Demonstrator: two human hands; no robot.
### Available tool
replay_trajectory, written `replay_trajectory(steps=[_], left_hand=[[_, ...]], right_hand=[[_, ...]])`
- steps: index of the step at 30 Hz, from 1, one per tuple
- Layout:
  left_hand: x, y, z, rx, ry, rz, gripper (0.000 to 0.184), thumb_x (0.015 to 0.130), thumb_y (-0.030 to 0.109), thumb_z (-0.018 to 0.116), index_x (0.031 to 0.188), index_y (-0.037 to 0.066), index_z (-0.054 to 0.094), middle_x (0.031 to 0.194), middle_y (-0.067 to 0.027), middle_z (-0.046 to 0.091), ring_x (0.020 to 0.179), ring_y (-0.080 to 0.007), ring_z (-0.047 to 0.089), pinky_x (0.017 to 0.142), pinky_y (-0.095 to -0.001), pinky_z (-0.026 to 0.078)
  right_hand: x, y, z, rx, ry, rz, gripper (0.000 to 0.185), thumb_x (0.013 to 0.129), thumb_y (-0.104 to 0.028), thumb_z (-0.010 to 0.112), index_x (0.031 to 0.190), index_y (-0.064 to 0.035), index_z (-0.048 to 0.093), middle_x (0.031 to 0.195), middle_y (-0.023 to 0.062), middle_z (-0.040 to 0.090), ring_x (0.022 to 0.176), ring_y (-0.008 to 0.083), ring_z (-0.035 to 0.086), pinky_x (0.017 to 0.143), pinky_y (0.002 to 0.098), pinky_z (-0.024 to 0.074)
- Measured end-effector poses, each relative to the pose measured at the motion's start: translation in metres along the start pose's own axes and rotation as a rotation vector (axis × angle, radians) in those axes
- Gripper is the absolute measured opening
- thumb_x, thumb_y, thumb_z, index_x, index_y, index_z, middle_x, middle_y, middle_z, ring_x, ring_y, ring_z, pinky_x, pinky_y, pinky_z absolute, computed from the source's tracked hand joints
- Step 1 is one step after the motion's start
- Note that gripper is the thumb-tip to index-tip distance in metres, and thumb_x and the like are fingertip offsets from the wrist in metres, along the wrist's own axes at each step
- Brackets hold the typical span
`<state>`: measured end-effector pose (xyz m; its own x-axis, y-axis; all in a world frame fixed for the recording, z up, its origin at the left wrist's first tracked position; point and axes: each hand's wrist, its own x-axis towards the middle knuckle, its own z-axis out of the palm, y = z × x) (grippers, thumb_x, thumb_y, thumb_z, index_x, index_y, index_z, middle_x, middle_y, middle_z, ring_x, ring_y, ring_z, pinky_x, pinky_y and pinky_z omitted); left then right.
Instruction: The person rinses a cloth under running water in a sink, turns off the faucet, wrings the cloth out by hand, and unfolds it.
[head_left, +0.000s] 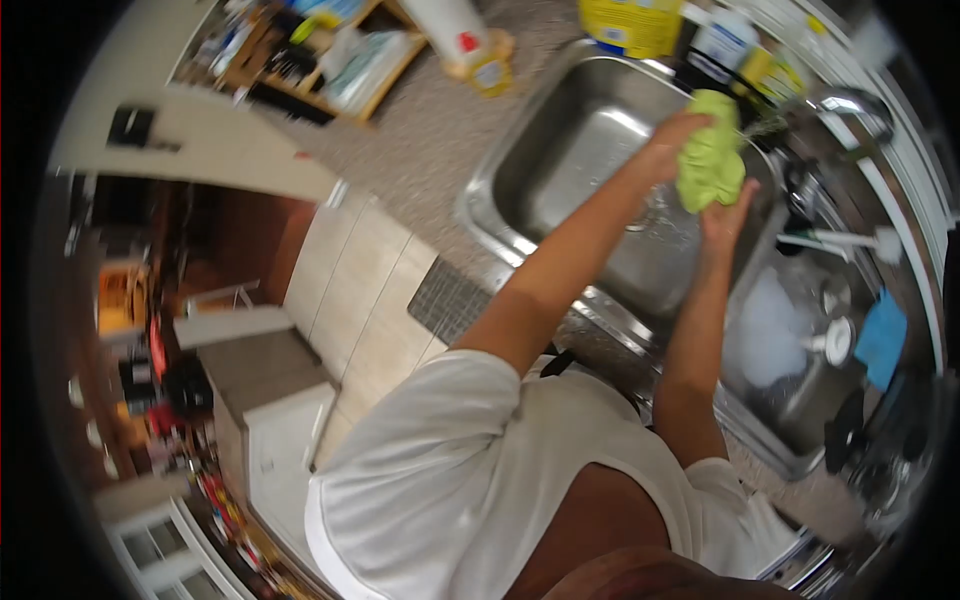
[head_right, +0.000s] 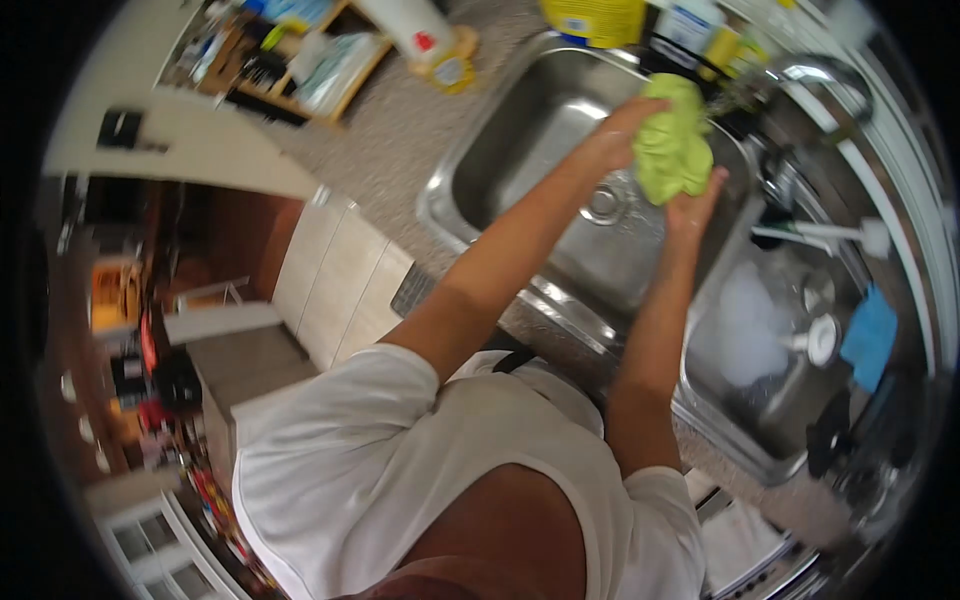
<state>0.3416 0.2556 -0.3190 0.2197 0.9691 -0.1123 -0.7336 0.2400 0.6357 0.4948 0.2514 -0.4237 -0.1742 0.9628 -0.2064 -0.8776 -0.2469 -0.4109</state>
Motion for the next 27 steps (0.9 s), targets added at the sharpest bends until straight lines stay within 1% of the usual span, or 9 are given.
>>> replay_trajectory(steps=[4, 6, 11, 17, 20, 21, 24, 25, 27], left_hand=[[0.007, -0.041, -0.022, -0.002, 0.215, -0.048, 0.027, 0.088, 0.028, 0.059, 0.103, 0.007, 0.054, 0.091, -0.0107, 0.062, 0.079, -0.0219, 0.064, 0.07, -0.0372, 0.055], [0.025, -0.081, -0.061, -0.136, 0.217, -0.096, 0.026, 0.091, 0.028, 0.053, 0.106, 0.006, 0.056, 0.096, -0.0101, 0.063, 0.082, -0.0212, 0.064, 0.073, -0.0354, 0.054], [0.028, -0.108, -0.05, -0.111, 0.318, -0.015, 0.027, 0.092, 0.027, 0.05, 0.107, 0.006, 0.058, 0.097, -0.0096, 0.063, 0.082, -0.0201, 0.063, 0.072, -0.0337, 0.053], [0.005, -0.079, -0.026, 0.325, 0.447, -0.129, 0.033, 0.089, 0.031, 0.055, 0.104, 0.003, 0.06, 0.095, -0.0082, 0.064, 0.081, -0.0171, 0.063, 0.067, -0.0313, 0.051], [-0.003, -0.051, -0.017, 0.629, 0.33, -0.123, 0.036, 0.087, 0.034, 0.058, 0.103, 0.002, 0.06, 0.094, -0.0073, 0.065, 0.081, -0.0164, 0.062, 0.066, -0.0302, 0.051], [-0.005, -0.043, -0.007, 0.638, 0.283, -0.107, 0.036, 0.087, 0.033, 0.059, 0.103, 0.001, 0.06, 0.092, -0.0071, 0.065, 0.083, -0.0161, 0.062, 0.069, -0.0306, 0.05], [0.008, -0.051, -0.009, 0.891, 0.152, -0.152, 0.036, 0.087, 0.032, 0.059, 0.105, 0.001, 0.06, 0.094, -0.0078, 0.065, 0.086, -0.0157, 0.061, 0.075, -0.031, 0.049], [0.012, -0.06, -0.012, 0.887, 0.166, -0.197, 0.036, 0.087, 0.03, 0.059, 0.109, 0.001, 0.058, 0.098, -0.0077, 0.065, 0.089, -0.0167, 0.061, 0.08, -0.031, 0.047], [-0.007, -0.047, 0.025, 0.688, 0.121, -0.252, 0.036, 0.087, 0.029, 0.059, 0.111, 0.002, 0.057, 0.1, -0.0075, 0.064, 0.09, -0.0179, 0.062, 0.081, -0.0309, 0.048]], right_hand=[[-0.016, 0.011, 0.06, -0.468, 0.2, -0.416, 0.017, 0.087, -0.022, 0.061, 0.092, -0.0049, 0.061, 0.089, 0.0072, 0.062, 0.081, 0.0221, 0.061, 0.075, 0.0334, 0.0492], [-0.038, 0.021, 0.098, -0.721, 0.318, -0.461, 0.012, 0.083, -0.015, 0.066, 0.077, -0.0049, 0.061, 0.076, 0.0041, 0.059, 0.073, 0.0178, 0.058, 0.067, 0.0331, 0.0458], [-0.056, 0.031, 0.104, -1.266, 0.425, -0.831, 0.023, 0.084, -0.024, 0.065, 0.079, -0.0025, 0.06, 0.067, 0.0075, 0.059, 0.063, 0.0184, 0.056, 0.06, 0.0328, 0.0439], [-0.022, -0.004, 0.029, -1.566, 0.416, -0.658, 0.031, 0.087, -0.034, 0.056, 0.099, -0.0057, 0.062, 0.101, 0.0146, 0.063, 0.098, 0.0307, 0.056, 0.08, 0.0408, 0.0436], [-0.012, -0.006, -0.041, -1.714, 0.388, -0.485, 0.043, 0.084, -0.04, 0.059, 0.119, -0.0142, 0.057, 0.122, 0.0224, 0.05, 0.117, 0.0371, 0.043, 0.094, 0.044, 0.0376], [-0.004, -0.012, -0.069, -1.688, 0.333, -0.25, 0.069, 0.079, -0.034, 0.066, 0.14, -0.0218, 0.034, 0.139, 0.0281, 0.03, 0.129, 0.0423, 0.028, 0.104, 0.0463, 0.029], [-0.028, -0.004, -0.061, -1.712, 0.224, -0.234, 0.097, 0.067, -0.026, 0.078, 0.145, -0.0241, 0.02, 0.143, 0.0314, 0.017, 0.134, 0.0421, 0.02, 0.108, 0.0451, 0.0255], [-0.031, -0.001, -0.052, -1.698, 0.195, -0.08, 0.117, 0.056, -0.019, 0.084, 0.146, -0.024, 0.01, 0.148, 0.0255, 0.012, 0.137, 0.0414, 0.01, 0.11, 0.044, 0.0213], [-0.027, 0.007, -0.053, -1.674, 0.07, -0.218, 0.119, 0.053, -0.019, 0.085, 0.146, -0.0237, 0.011, 0.149, 0.0204, 0.011, 0.136, 0.0419, 0.013, 0.109, 0.0433, 0.0233]])
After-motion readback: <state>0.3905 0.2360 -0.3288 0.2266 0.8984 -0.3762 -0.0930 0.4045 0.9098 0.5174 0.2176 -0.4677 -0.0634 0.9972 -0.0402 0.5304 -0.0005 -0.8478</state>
